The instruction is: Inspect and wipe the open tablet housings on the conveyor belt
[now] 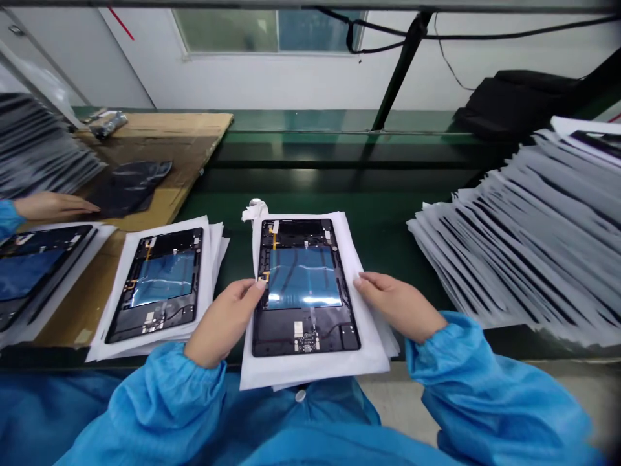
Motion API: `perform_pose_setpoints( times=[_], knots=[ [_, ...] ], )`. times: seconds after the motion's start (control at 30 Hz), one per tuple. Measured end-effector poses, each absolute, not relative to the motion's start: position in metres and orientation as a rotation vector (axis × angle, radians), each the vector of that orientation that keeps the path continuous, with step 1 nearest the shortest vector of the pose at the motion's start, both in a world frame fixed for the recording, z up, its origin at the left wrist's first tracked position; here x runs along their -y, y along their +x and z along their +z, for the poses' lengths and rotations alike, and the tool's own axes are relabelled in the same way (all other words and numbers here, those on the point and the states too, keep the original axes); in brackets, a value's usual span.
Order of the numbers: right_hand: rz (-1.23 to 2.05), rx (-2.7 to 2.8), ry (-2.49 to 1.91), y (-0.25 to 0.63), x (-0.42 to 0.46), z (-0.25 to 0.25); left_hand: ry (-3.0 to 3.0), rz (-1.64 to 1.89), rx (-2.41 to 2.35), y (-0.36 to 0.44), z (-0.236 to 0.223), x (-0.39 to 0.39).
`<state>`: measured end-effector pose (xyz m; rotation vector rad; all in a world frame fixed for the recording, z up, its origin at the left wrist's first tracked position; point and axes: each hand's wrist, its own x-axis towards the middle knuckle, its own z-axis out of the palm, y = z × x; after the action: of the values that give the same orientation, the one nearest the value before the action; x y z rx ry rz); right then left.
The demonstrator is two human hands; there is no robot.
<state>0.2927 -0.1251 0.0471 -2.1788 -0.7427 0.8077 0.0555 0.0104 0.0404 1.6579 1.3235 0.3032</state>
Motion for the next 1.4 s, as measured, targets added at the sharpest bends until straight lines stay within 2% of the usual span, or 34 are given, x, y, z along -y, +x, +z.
perform_pose_setpoints(
  times=[0.2,0.37,0.47,0.53,0.67,0.83,1.1,1.4],
  knots=[
    [0.851,0.786,-2.221,0.283,0.111,0.047,1.822,0.167,-1.384,0.06,0.052,-0.017],
    [1.092,0.742,-2.085,0.281,0.106,0.041,1.911,0.326,-1.375,0.059,0.057,-0.015],
    [1.144,0.699,-2.012,0.276,0.105,0.043,1.773,0.427,-1.411,0.063,0.058,-0.013],
    [1.091,0.683,-2.019,0.272,0.104,0.047,1.535,0.459,-1.378,0.067,0.057,-0.013],
    [0.783,0.865,-2.22,0.258,0.101,0.059,0.996,0.435,-1.163,0.071,0.053,-0.015],
    [0.643,0.92,-2.282,0.241,0.102,0.06,0.732,0.476,-1.091,0.068,0.045,-0.014],
    [0.465,0.915,-2.114,0.215,0.107,0.061,1.033,0.79,-1.444,0.06,0.036,-0.015],
    [0.609,0.8,-1.981,0.217,0.08,0.05,0.95,0.827,-1.39,0.052,0.034,-0.023]
  ],
)
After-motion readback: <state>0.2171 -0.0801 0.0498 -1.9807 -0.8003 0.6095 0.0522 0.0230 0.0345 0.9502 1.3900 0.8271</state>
